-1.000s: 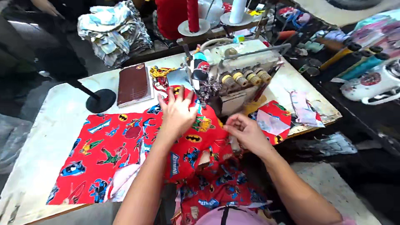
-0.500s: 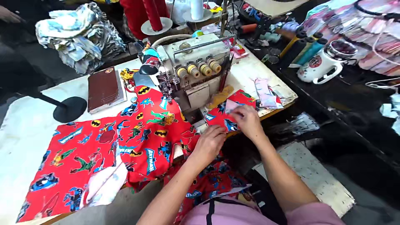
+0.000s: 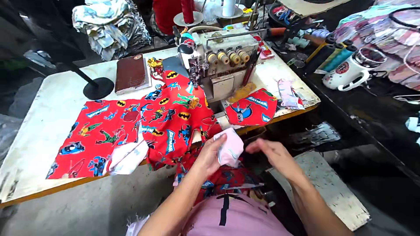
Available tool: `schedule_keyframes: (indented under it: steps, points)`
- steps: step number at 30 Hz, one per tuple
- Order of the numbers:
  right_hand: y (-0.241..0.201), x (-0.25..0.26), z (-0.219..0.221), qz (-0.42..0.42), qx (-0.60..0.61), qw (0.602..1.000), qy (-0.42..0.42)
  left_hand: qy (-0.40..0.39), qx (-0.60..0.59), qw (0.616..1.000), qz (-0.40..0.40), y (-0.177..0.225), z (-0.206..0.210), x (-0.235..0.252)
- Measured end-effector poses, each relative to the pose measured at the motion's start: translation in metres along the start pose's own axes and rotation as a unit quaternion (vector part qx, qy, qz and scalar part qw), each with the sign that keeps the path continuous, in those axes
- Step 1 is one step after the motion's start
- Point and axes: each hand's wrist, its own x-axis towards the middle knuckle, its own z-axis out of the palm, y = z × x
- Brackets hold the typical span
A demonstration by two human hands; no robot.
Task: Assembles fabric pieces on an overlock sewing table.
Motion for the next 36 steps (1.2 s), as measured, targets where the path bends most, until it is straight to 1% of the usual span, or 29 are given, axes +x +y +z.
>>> schedule_keyframes:
  steps: [1, 2, 3, 4, 5, 6, 7, 8, 10, 11, 12, 15, 17, 19, 21, 22, 23, 24, 25, 26, 27, 29, 30, 31, 33, 34, 35, 36]
  points:
    - [0.005, 0.008, 0.003, 0.052, 0.048, 0.997, 0.01, -0.023, 0.023, 0.999, 0.008, 0.004, -0.003, -0.009]
    - [0.009, 0.017, 0.01, 0.083, 0.136, 0.987, -0.006, -0.047, 0.045, 0.998, 0.018, 0.008, -0.005, -0.017]
    - [0.007, 0.025, 0.019, 0.106, 0.247, 0.963, -0.034, -0.068, 0.063, 0.995, 0.027, 0.01, -0.009, -0.023]
    - [0.001, 0.032, 0.029, 0.122, 0.353, 0.925, -0.063, -0.083, 0.075, 0.993, 0.034, 0.01, -0.014, -0.029]
    - [-0.008, 0.038, 0.037, 0.128, 0.429, 0.891, -0.075, -0.092, 0.08, 0.991, 0.047, 0.009, -0.021, -0.035]
    - [-0.019, 0.045, 0.043, 0.125, 0.466, 0.873, -0.073, -0.091, 0.086, 0.99, 0.066, 0.008, -0.029, -0.041]
    - [-0.028, 0.051, 0.046, 0.112, 0.476, 0.869, -0.069, -0.077, 0.1, 0.987, 0.096, 0.008, -0.038, -0.047]
    - [-0.036, 0.056, 0.047, 0.09, 0.458, 0.882, -0.069, -0.052, 0.129, 0.981, 0.134, 0.009, -0.047, -0.052]
    - [-0.048, 0.061, 0.049, 0.04, 0.36, 0.928, -0.085, -0.011, 0.207, 0.958, 0.2, 0.015, -0.062, -0.058]
    - [-0.053, 0.062, 0.05, 0.019, 0.307, 0.946, -0.102, -0.007, 0.228, 0.948, 0.223, 0.02, -0.066, -0.058]
    - [-0.058, 0.062, 0.051, 0.0, 0.267, 0.956, -0.12, -0.02, 0.224, 0.945, 0.237, 0.026, -0.069, -0.058]
    - [-0.07, 0.064, 0.053, -0.045, 0.216, 0.964, -0.15, -0.108, 0.18, 0.946, 0.249, 0.04, -0.069, -0.055]
    - [-0.074, 0.064, 0.05, -0.069, 0.211, 0.965, -0.14, -0.134, 0.146, 0.952, 0.233, 0.044, -0.067, -0.052]
    - [-0.076, 0.061, 0.046, -0.085, 0.201, 0.97, -0.11, -0.111, 0.143, 0.955, 0.233, 0.05, -0.065, -0.051]
    - [-0.073, 0.054, 0.048, -0.064, 0.18, 0.978, -0.087, -0.061, 0.19, 0.944, 0.262, 0.055, -0.061, -0.053]
    - [-0.069, 0.05, 0.054, -0.036, 0.163, 0.983, -0.082, -0.021, 0.245, 0.924, 0.292, 0.06, -0.057, -0.056]
    - [-0.065, 0.048, 0.06, -0.005, 0.151, 0.985, -0.082, 0.021, 0.325, 0.886, 0.329, 0.067, -0.053, -0.058]
    - [-0.062, 0.047, 0.067, 0.018, 0.147, 0.986, -0.081, 0.058, 0.416, 0.832, 0.363, 0.078, -0.049, -0.059]
    - [-0.063, 0.047, 0.071, 0.026, 0.149, 0.986, -0.074, 0.085, 0.501, 0.767, 0.391, 0.091, -0.044, -0.059]
    - [-0.066, 0.05, 0.072, 0.018, 0.16, 0.985, -0.062, 0.099, 0.567, 0.708, 0.41, 0.104, -0.04, -0.056]
    - [-0.07, 0.054, 0.071, 0.0, 0.175, 0.984, -0.045, 0.09, 0.613, 0.663, 0.42, 0.119, -0.035, -0.052]
    - [-0.076, 0.07, 0.068, -0.028, 0.191, 0.981, -0.009, 0.041, 0.668, 0.605, 0.431, 0.147, -0.028, -0.034]
    - [-0.075, 0.083, 0.067, -0.037, 0.181, 0.983, 0.014, 0.027, 0.684, 0.579, 0.442, 0.158, -0.027, -0.02]
    - [-0.07, 0.096, 0.068, -0.046, 0.154, 0.986, 0.044, 0.031, 0.695, 0.555, 0.455, 0.164, -0.027, -0.004]
    - [-0.053, 0.126, 0.073, -0.062, 0.071, 0.99, 0.106, 0.06, 0.699, 0.516, 0.491, 0.165, -0.031, 0.034]
    - [-0.041, 0.138, 0.076, -0.059, 0.034, 0.99, 0.127, 0.069, 0.696, 0.514, 0.498, 0.161, -0.038, 0.052]
    - [-0.031, 0.147, 0.077, -0.047, 0.011, 0.99, 0.134, 0.072, 0.691, 0.521, 0.496, 0.156, -0.046, 0.066]
    - [-0.024, 0.151, 0.077, -0.026, -0.001, 0.992, 0.12, 0.072, 0.681, 0.537, 0.493, 0.152, -0.052, 0.075]
